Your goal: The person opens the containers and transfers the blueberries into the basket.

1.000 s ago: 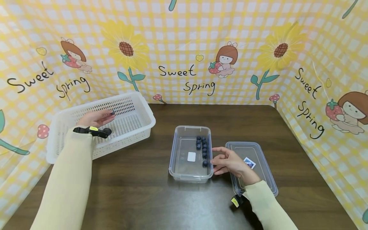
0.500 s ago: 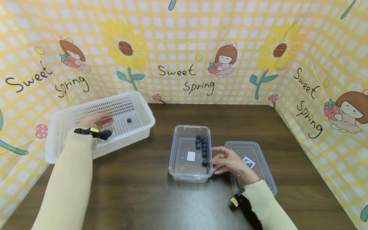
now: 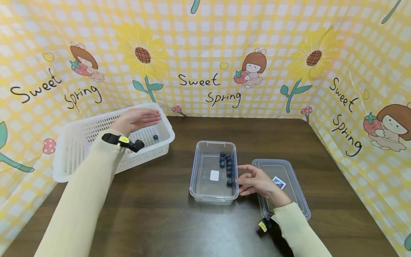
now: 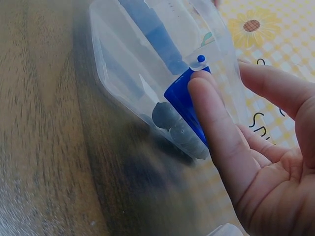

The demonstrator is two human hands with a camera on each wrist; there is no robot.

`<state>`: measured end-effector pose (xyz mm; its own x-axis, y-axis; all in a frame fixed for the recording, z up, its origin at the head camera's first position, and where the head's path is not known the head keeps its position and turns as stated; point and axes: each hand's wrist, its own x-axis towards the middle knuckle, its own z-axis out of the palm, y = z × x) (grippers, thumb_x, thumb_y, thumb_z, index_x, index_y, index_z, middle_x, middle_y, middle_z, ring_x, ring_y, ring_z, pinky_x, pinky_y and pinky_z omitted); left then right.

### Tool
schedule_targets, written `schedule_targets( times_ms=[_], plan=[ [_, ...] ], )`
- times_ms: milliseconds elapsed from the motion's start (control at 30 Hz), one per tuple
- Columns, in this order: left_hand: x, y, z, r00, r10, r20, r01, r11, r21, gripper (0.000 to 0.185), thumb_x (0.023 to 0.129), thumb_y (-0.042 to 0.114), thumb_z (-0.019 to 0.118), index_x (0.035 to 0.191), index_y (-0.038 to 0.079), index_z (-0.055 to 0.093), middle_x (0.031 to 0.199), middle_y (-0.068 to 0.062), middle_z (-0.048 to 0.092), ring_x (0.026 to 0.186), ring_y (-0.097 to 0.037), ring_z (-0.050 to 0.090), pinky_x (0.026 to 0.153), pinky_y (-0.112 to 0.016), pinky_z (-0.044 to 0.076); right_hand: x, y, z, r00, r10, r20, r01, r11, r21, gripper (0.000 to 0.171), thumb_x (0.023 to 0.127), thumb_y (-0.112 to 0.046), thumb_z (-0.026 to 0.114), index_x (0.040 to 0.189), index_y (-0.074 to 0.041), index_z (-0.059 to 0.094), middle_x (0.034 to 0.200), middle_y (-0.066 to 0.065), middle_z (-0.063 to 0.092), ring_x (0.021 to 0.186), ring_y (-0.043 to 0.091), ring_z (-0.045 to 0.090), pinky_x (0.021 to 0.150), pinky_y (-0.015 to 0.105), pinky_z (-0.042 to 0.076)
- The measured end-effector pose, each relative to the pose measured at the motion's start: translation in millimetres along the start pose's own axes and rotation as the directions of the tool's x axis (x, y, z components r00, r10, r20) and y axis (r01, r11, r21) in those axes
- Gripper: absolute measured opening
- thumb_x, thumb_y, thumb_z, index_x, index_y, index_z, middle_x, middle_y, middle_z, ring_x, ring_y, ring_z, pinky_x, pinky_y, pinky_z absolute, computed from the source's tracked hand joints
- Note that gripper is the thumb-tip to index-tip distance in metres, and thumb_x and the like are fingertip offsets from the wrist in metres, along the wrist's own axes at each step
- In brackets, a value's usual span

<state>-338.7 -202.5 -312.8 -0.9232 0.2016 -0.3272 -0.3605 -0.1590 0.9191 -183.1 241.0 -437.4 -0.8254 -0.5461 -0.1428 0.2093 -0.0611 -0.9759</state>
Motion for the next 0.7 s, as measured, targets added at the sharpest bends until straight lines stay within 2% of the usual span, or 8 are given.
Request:
schedule_targets(
  times_ms=[133, 267, 367, 533, 700],
  plan=[
    [-1.2, -3.6, 37.4, 0.999, 0.004, 0.047, -0.006, 0.999, 0.037, 0.031, 0.099, 0.0, 0.059, 0.128, -0.007, 0.057, 0.124, -0.019, 0.062, 0.115, -0.03, 0.062, 0.109, -0.042, 0.045, 0, 1, 0, 1.0, -0.001, 0.001, 0.001, 1.0, 0.001, 0.062, 0.096, 0.007, 0.056, 0.144, 0.014, 0.018, 0.093, 0.006, 0.068, 0.072, 0.018, 0.071, 0.066, 0.034, 0.063],
    [-2.8, -16.1, 71.1, 0.99, 0.007, 0.144, -0.026, 0.991, 0.13, 0.034, 0.098, -0.003, 0.057, 0.13, -0.013, 0.053, 0.097, -0.012, 0.071, 0.091, -0.022, 0.07, 0.104, -0.043, 0.049, 1, 3, 0, 1.0, 0.002, -0.004, -0.003, 1.0, -0.002, 0.061, 0.095, 0.007, 0.057, 0.143, 0.013, 0.02, 0.093, 0.006, 0.068, 0.072, 0.018, 0.071, 0.066, 0.034, 0.063],
    [-2.7, -29.9, 91.9, 0.975, -0.009, 0.221, -0.036, 0.98, 0.196, 0.037, 0.1, -0.004, 0.054, 0.134, -0.017, 0.049, 0.102, -0.018, 0.071, 0.087, -0.021, 0.07, 0.1, -0.043, 0.052, 1, 3, -1, 1.0, 0.002, -0.003, -0.002, 1.0, -0.001, 0.06, 0.095, 0.007, 0.057, 0.143, 0.013, 0.02, 0.093, 0.007, 0.068, 0.072, 0.018, 0.071, 0.066, 0.034, 0.063],
    [-1.9, -57.4, 121.3, 0.951, -0.08, 0.298, -0.01, 0.957, 0.289, 0.034, 0.099, -0.004, 0.054, 0.131, -0.017, 0.052, 0.125, -0.032, 0.06, 0.093, -0.024, 0.07, 0.099, -0.042, 0.053, 1, 3, -1, 1.0, -0.004, 0.005, 0.004, 1.0, 0.003, 0.061, 0.096, 0.007, 0.056, 0.143, 0.014, 0.019, 0.094, 0.007, 0.068, 0.072, 0.018, 0.071, 0.067, 0.034, 0.063],
    [-2.4, -89.2, 148.2, 0.919, -0.163, 0.359, 0.019, 0.928, 0.373, 0.035, 0.096, -0.007, 0.058, 0.129, -0.018, 0.053, 0.126, -0.033, 0.059, 0.103, -0.032, 0.069, 0.107, -0.048, 0.046, 1, 4, -1, 1.0, -0.01, 0.002, 0.01, 1.0, 0.006, 0.058, 0.095, 0.007, 0.056, 0.142, 0.013, 0.023, 0.094, 0.006, 0.068, 0.072, 0.018, 0.071, 0.066, 0.034, 0.063]
  ],
)
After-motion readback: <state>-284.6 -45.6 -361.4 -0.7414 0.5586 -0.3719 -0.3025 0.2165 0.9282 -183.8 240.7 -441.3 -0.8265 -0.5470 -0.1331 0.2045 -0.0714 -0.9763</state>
